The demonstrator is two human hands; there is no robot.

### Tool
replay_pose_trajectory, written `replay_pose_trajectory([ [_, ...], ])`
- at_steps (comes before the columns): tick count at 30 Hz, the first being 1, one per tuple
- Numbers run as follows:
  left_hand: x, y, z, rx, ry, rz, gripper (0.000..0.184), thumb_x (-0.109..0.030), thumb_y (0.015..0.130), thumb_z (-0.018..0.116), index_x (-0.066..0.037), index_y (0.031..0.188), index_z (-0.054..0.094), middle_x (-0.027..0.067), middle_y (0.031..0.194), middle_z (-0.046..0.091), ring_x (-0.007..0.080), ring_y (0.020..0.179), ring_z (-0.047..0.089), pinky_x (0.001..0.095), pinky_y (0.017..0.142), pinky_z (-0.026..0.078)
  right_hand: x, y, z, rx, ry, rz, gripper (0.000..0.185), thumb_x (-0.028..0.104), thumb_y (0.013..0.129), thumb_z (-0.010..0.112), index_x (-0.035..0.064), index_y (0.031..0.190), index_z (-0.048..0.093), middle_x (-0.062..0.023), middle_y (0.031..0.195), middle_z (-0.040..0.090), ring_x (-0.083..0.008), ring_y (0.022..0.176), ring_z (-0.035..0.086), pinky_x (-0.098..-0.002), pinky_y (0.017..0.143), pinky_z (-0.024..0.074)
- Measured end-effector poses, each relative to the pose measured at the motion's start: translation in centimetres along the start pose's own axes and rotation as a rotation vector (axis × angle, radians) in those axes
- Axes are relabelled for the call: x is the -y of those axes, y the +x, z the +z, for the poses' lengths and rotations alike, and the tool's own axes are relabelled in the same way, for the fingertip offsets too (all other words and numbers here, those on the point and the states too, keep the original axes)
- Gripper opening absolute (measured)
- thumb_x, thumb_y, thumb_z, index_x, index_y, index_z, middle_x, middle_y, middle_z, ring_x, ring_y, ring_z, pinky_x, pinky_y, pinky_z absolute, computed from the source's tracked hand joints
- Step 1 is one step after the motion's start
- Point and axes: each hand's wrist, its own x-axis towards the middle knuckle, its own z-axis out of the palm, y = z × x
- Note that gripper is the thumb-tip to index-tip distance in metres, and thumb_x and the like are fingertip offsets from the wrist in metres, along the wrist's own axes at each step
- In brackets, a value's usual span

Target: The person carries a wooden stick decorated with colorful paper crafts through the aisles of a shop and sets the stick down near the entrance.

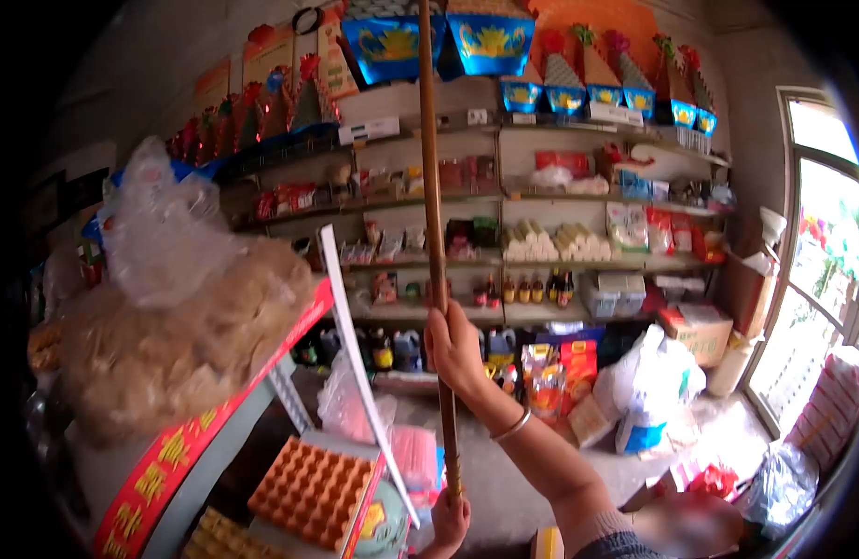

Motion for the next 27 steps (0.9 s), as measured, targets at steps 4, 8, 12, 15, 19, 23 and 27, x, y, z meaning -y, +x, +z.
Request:
replay_pose_trajectory([
  [4,-1.2,8.6,2.2,-0.019,0.039,0.124,0.026,-0.028,0.092,0.046,-0.004,0.093,0.057,-0.0019,0.051,0.046,0.0059,0.043,0.043,0.0229,0.038,0.032,-4.9,7.6,-1.5,0.080,0.027,-0.049,0.022,0.020,0.096,0.037,0.0035,0.108,0.046,0.0014,0.056,0.042,-0.0062,0.040,0.038,-0.0203,0.035,0.0307],
  [8,-0.9,18.1,4.6,-0.041,0.003,0.252,0.032,-0.038,0.088,0.051,-0.006,0.082,0.053,0.0009,0.058,0.048,0.0135,0.049,0.047,0.0275,0.043,0.038,-8.3,15.6,-3.0,0.176,0.233,-0.102,0.035,0.026,0.096,0.037,0.0066,0.125,0.039,-0.0012,0.061,0.044,-0.0082,0.045,0.042,-0.0218,0.039,0.0343],
  [12,0.1,27.8,6.4,-0.037,-0.073,0.269,0.039,-0.041,0.091,0.041,-0.009,0.072,0.049,-0.0027,0.047,0.041,0.0078,0.035,0.037,0.0223,0.032,0.027,-13.3,20.6,-5.4,0.525,0.780,0.161,0.047,0.037,0.094,0.039,0.0195,0.135,0.028,-0.0011,0.065,0.039,-0.0093,0.045,0.035,-0.0208,0.038,0.0292],
  [15,1.8,32.4,6.9,0.042,-0.008,0.292,0.050,-0.051,0.091,0.036,-0.010,0.065,0.048,-0.0015,0.042,0.039,0.0083,0.033,0.037,0.0209,0.032,0.027,-19.7,21.7,-6.8,0.493,0.725,0.220,0.022,0.030,0.097,0.034,0.0203,0.116,0.036,-0.0001,0.064,0.038,-0.0074,0.045,0.033,-0.0193,0.037,0.0258],
  [19,-1.0,41.7,11.8,-0.107,-0.254,0.263,0.043,-0.046,0.092,0.037,-0.009,0.072,0.050,0.0002,0.048,0.043,0.0085,0.036,0.039,0.0211,0.034,0.029,-20.7,31.8,-8.0,0.458,0.574,0.090,0.042,0.021,0.097,0.032,0.0204,0.137,0.020,0.0009,0.062,0.037,-0.0070,0.043,0.033,-0.0197,0.036,0.0288],
  [23,-0.8,47.2,13.0,-0.311,-0.074,0.524,0.021,-0.023,0.091,0.049,-0.006,0.103,0.052,0.0010,0.059,0.051,0.0062,0.045,0.045,0.0200,0.040,0.034,-24.4,36.7,-7.7,0.412,0.473,0.070,0.047,0.023,0.097,0.034,0.0189,0.140,0.017,0.0009,0.059,0.037,-0.0066,0.041,0.033,-0.0196,0.036,0.0298],
  [27,-1.9,53.0,11.8,-0.220,-0.060,0.490,0.029,-0.016,0.094,0.041,-0.002,0.119,0.044,-0.0005,0.054,0.044,0.0053,0.039,0.039,0.0199,0.036,0.031,-28.3,42.2,-6.0,0.368,0.254,-0.057,0.051,0.019,0.096,0.033,0.0197,0.142,0.010,0.0009,0.059,0.038,-0.0067,0.043,0.034,-0.0208,0.037,0.0329],
])
